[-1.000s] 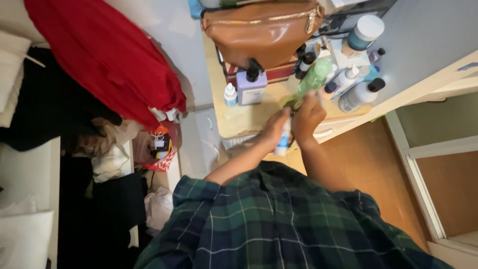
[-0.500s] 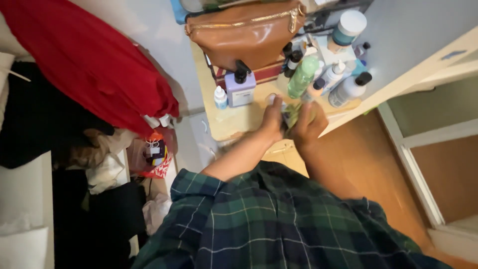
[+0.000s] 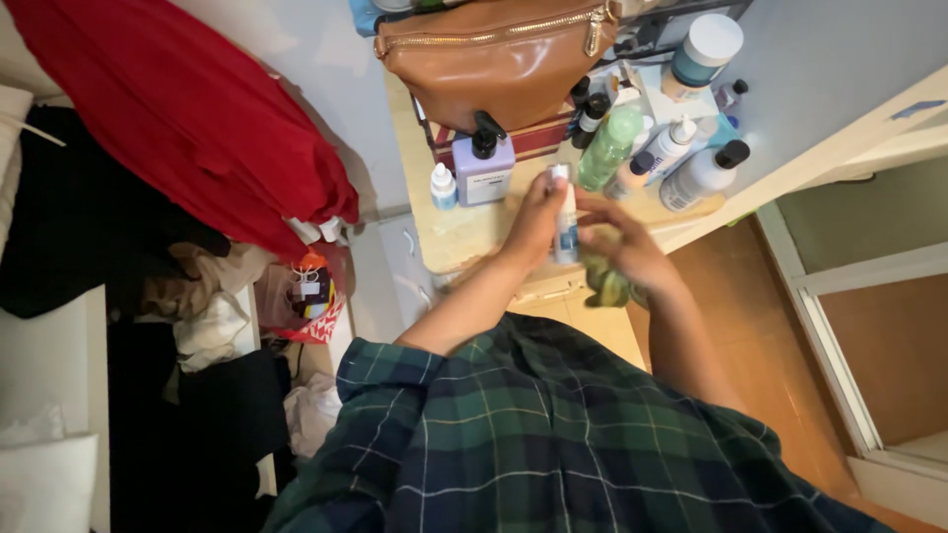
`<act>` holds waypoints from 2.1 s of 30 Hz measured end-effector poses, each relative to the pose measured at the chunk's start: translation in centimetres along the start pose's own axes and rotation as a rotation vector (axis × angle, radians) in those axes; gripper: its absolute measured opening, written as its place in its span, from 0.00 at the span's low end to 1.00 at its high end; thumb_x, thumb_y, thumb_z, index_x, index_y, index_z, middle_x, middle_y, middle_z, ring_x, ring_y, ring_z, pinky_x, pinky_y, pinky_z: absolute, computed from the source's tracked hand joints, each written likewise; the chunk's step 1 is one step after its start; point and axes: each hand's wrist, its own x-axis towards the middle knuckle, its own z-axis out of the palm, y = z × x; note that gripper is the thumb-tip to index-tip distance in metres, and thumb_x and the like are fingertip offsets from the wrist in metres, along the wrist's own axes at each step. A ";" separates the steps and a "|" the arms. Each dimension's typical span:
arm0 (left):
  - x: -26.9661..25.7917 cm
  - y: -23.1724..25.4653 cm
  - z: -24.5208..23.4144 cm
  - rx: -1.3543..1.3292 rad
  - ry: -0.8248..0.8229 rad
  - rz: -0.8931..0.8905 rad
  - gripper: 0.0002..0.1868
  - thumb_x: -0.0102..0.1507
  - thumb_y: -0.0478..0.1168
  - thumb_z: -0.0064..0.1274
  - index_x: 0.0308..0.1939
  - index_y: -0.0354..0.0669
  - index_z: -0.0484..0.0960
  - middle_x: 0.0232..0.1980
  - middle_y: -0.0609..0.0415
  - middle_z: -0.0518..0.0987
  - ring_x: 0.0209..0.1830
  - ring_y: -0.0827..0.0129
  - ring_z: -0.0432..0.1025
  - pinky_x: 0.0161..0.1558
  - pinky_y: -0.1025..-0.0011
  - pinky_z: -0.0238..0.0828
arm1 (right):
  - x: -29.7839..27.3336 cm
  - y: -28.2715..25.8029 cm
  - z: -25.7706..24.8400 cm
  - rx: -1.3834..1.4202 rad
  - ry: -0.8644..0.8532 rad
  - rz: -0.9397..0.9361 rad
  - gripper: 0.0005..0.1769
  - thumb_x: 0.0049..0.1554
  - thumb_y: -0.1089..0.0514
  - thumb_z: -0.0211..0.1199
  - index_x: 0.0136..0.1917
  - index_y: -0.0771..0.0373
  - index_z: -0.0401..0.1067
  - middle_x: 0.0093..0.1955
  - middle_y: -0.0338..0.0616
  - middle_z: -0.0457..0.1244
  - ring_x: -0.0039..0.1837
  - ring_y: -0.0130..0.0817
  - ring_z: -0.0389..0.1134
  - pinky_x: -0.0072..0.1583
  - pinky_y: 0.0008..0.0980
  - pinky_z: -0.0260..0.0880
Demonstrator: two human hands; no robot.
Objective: The person rinses a green cloth at a bathroom sink, then moves to a vanity and wipes multiple bottles and containers with the cloth. The person handles each item individually, wiping the exterior surfaces and placing them back on the vanity.
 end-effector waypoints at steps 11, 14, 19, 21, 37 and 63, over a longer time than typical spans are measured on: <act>-5.6 6.0 -2.3 1.003 0.212 0.554 0.25 0.61 0.28 0.52 0.62 0.45 0.80 0.55 0.43 0.83 0.58 0.53 0.77 0.62 0.61 0.73 | 12.2 8.1 5.7 -0.676 0.157 -0.384 0.29 0.46 0.46 0.78 0.56 0.63 0.77 0.61 0.50 0.65 0.60 0.66 0.68 0.62 0.59 0.69; -5.9 7.7 -3.3 -0.267 0.514 0.145 0.08 0.65 0.40 0.48 0.43 0.45 0.82 0.37 0.63 0.73 0.39 0.78 0.66 0.44 0.91 0.61 | 14.4 7.7 7.3 -0.683 0.155 -0.297 0.28 0.50 0.42 0.78 0.57 0.59 0.76 0.56 0.45 0.68 0.61 0.56 0.70 0.62 0.53 0.71; -1.0 2.3 -11.9 0.843 0.213 0.362 0.23 0.61 0.28 0.52 0.57 0.54 0.83 0.53 0.49 0.84 0.60 0.62 0.75 0.57 0.68 0.74 | 14.9 6.6 9.2 -0.846 0.172 -0.311 0.25 0.53 0.43 0.74 0.61 0.50 0.76 0.61 0.37 0.67 0.62 0.46 0.71 0.62 0.47 0.73; -0.6 1.6 -12.3 0.848 0.122 0.363 0.26 0.62 0.27 0.51 0.61 0.54 0.82 0.58 0.48 0.83 0.65 0.63 0.73 0.63 0.66 0.71 | 14.8 6.6 9.6 -0.953 0.189 -0.232 0.24 0.54 0.41 0.72 0.61 0.48 0.76 0.60 0.35 0.66 0.61 0.43 0.72 0.62 0.47 0.74; 1.2 -1.0 -6.6 1.058 0.049 0.394 0.20 0.64 0.36 0.54 0.61 0.46 0.78 0.54 0.44 0.82 0.56 0.52 0.77 0.57 0.63 0.76 | 9.7 5.3 3.5 -0.735 0.182 -0.232 0.26 0.51 0.43 0.70 0.63 0.40 0.75 0.55 0.34 0.71 0.61 0.47 0.71 0.62 0.50 0.72; 8.9 -2.9 0.8 1.196 0.006 0.540 0.50 0.49 0.59 0.65 0.73 0.61 0.63 0.69 0.50 0.67 0.66 0.51 0.71 0.68 0.56 0.72 | 3.0 0.9 -4.6 0.487 0.227 0.044 0.13 0.63 0.53 0.66 0.51 0.66 0.74 0.40 0.50 0.69 0.42 0.40 0.76 0.44 0.39 0.76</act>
